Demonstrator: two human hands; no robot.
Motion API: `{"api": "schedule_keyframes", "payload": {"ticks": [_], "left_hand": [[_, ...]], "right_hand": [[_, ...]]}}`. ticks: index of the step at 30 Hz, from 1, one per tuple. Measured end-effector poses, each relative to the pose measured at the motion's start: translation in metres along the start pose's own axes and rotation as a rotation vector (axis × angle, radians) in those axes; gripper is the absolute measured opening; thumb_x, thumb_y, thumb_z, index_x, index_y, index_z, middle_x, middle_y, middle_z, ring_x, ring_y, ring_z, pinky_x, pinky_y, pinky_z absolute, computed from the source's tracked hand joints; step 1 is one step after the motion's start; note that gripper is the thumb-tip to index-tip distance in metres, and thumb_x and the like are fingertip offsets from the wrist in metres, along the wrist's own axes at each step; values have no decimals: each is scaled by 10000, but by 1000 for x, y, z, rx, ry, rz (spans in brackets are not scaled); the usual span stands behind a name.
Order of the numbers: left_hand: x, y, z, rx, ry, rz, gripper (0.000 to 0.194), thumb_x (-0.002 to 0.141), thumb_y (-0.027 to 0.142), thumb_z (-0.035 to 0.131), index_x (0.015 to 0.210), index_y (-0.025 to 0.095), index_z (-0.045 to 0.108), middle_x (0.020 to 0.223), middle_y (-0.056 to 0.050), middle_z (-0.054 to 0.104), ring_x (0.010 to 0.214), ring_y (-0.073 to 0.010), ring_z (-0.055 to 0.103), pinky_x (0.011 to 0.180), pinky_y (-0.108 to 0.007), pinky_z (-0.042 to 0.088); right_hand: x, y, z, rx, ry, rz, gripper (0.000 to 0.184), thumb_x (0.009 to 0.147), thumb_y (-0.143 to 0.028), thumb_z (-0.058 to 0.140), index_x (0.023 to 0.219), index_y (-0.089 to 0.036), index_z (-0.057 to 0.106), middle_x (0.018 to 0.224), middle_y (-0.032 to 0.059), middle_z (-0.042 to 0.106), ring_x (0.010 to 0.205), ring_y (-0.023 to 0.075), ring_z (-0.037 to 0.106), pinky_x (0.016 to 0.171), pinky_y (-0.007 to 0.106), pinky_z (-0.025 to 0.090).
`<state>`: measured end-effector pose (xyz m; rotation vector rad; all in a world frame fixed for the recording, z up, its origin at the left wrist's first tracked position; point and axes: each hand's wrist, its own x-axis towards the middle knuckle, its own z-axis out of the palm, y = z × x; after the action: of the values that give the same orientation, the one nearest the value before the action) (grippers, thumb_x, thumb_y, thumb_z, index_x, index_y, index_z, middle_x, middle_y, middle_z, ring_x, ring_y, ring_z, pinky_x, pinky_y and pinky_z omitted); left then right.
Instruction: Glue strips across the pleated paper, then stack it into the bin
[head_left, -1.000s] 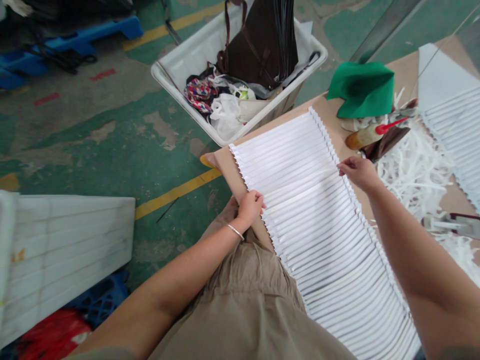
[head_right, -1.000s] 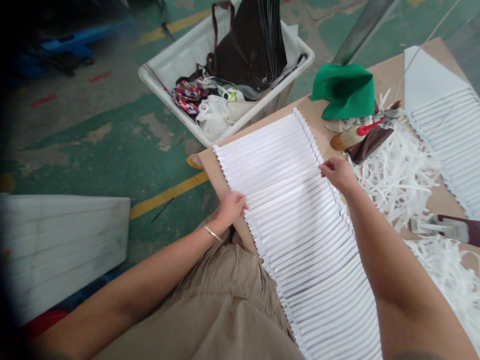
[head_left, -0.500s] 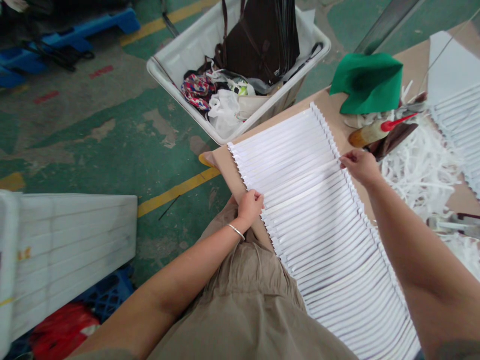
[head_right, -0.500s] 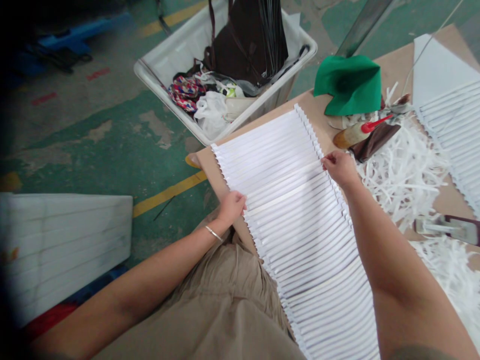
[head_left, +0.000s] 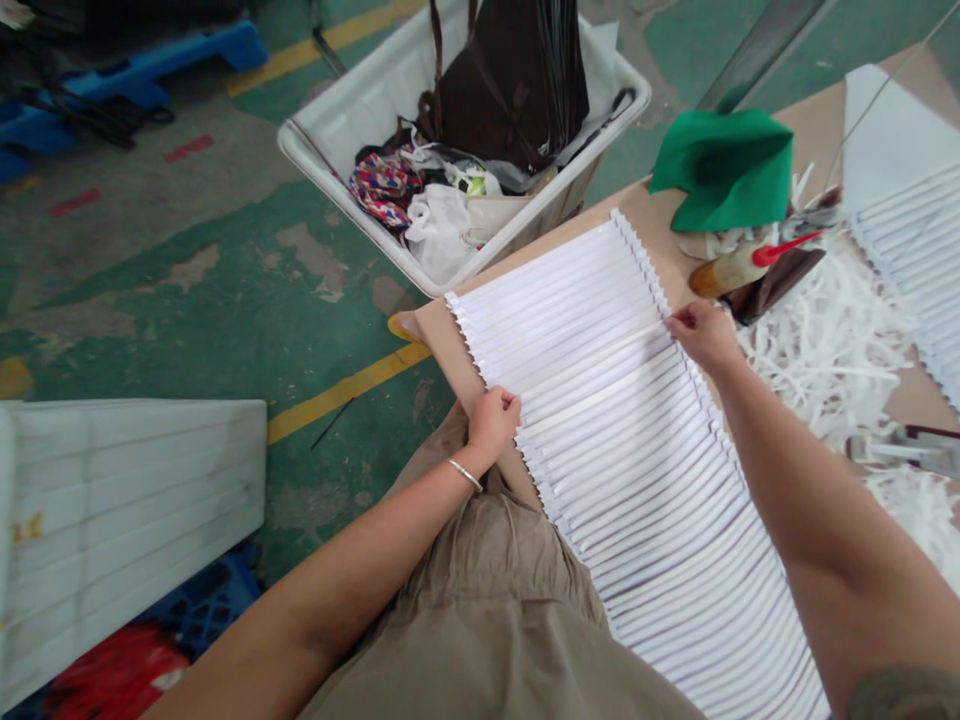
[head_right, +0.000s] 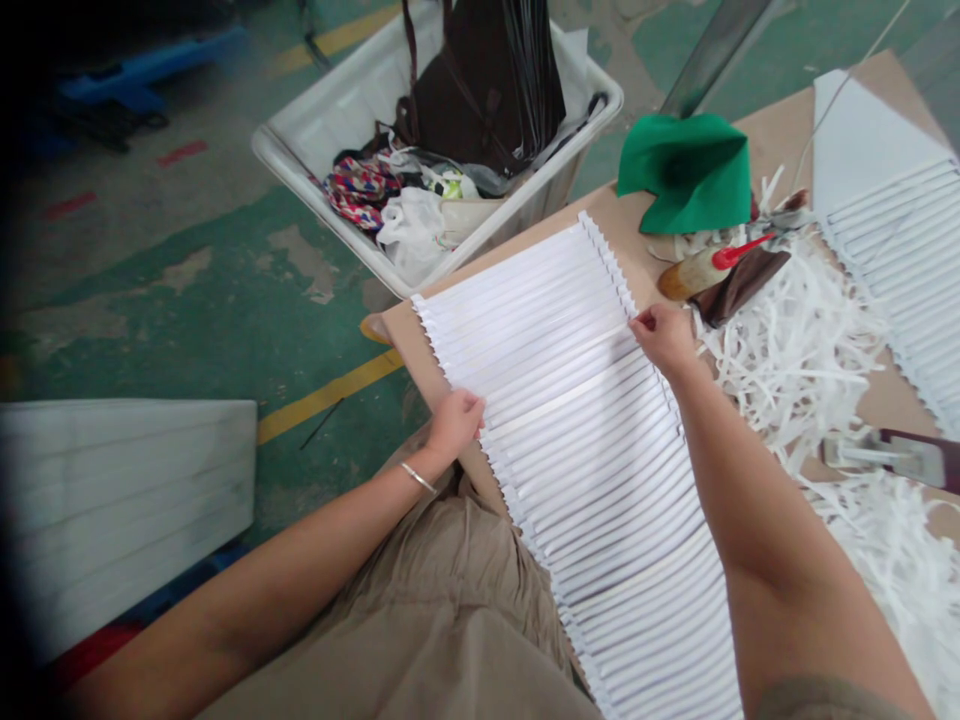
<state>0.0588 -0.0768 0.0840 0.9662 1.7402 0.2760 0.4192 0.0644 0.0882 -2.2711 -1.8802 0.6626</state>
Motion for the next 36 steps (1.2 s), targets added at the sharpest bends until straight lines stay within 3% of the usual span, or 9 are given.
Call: {"api": "schedule_keyframes", "payload": {"ticks": [9,24,27,31,36], "left_hand": [[0,9,-1,76,28,28,162,847,265,535,704,206,488,533,29,582,458,-133,569,513,-237,404],[7,-2,2,-23,16,59,143,824,292,558,816,225,432,539,58,580,411,-136,562,457,-232,419],[1,-5,-6,-90,2,54,124,798,243,530,862,227,424,568,52,608,443,-149,594,477,-240,442],[-11,-17,-23,-118,31,69,136,783,270,527,882,223,447,567,47,613,472,-160,601,501,-253,456],[-26,-22,-28,-170,-1,86,139,782,284,516,893,217,465,554,54,589,453,-147,562,479,-244,434]], "right_hand": [[8,9,16,-84,10,-46,207,804,-367,606,810,-170,670,725,64,672,668,197,584,647,299,432],[1,-15,12,-213,-54,95,226,888,-324,546,989,-159,661,905,119,694,812,245,612,715,323,429],[-10,4,4,-245,50,205,277,927,-354,478,1046,-154,628,939,132,672,830,252,601,735,341,423],[-29,52,-12,-304,284,399,399,910,-424,487,1182,-149,584,1085,151,625,894,262,581,747,353,424],[-49,95,-22,-262,206,457,357,882,-363,476,1017,-120,699,1026,161,611,847,243,569,738,345,425]]}}
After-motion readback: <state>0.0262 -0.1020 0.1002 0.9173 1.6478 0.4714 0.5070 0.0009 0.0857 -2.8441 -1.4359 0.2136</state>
